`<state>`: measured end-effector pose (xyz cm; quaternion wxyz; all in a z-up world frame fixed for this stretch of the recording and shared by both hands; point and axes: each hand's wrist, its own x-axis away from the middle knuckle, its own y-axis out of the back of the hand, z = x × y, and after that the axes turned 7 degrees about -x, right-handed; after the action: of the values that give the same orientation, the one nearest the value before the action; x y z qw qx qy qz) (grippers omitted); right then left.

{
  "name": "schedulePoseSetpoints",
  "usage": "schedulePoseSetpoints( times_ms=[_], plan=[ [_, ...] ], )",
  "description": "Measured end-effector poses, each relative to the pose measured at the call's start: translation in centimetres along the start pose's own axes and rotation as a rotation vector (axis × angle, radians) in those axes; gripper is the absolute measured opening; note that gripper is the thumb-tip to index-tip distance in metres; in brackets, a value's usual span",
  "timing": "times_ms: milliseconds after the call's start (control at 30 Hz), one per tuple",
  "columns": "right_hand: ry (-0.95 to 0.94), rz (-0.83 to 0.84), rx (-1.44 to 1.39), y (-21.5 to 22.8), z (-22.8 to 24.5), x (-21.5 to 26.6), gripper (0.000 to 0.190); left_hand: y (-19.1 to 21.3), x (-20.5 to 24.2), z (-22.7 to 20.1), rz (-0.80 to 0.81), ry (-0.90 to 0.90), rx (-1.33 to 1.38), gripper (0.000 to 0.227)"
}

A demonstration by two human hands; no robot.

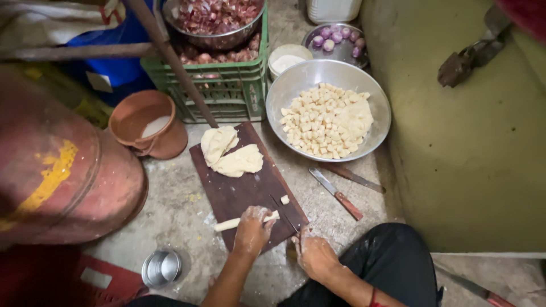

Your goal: The person cuts strips of dough into smaller pieces using a knife on a wooden board and rolls them into rounded shapes before placing them into a metal bowl.

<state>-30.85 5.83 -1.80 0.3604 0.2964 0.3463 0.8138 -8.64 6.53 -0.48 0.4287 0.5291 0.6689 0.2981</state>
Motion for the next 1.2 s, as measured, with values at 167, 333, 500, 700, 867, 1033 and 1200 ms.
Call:
schedulePoseSetpoints(
  times_ms=[167, 333, 500, 700, 867, 1033, 1200],
  plan=[
    [0.058, 0.000, 0.059, -1.7, 0.0, 1.2, 0.041, -0.6, -0.3, -0.6, 0.020, 0.124, 0.010, 0.014],
    [0.093, -0.016, 0.038, -1.3, 0.7, 1.4, 0.049, 0.9, -0.3, -0.5, 0.041, 0.016, 0.008, 0.017],
    [0.009, 0.048, 0.030, -2.6, -0.1, 1.4, 0.045, 0.7, -0.7, -1.1, 0.098, 0.075, -0.057, 0.012],
    [0.366, -0.095, 0.161, -5.0, -2.8, 3.2, 0.057, 1.0, -0.2, -0.9, 0.066, 0.059, -0.079, 0.014],
    [0.080, 0.020, 0.037, -3.3, -0.6, 1.3, 0.042, 2.4, 0.6, 0.0, 0.033, 0.045, 0.084, 0.025],
    [0.286, -0.028, 0.130, -5.0, -0.7, 0.5, 0.037, 1.6, 0.6, -0.1, 0.114, 0.100, -0.042, 0.013],
    [0.214, 0.028, 0.116, -4.1, -0.9, 2.8, 0.054, 3.0, 1.0, -0.4, 0.039, 0.081, -0.010, 0.018]
  ],
)
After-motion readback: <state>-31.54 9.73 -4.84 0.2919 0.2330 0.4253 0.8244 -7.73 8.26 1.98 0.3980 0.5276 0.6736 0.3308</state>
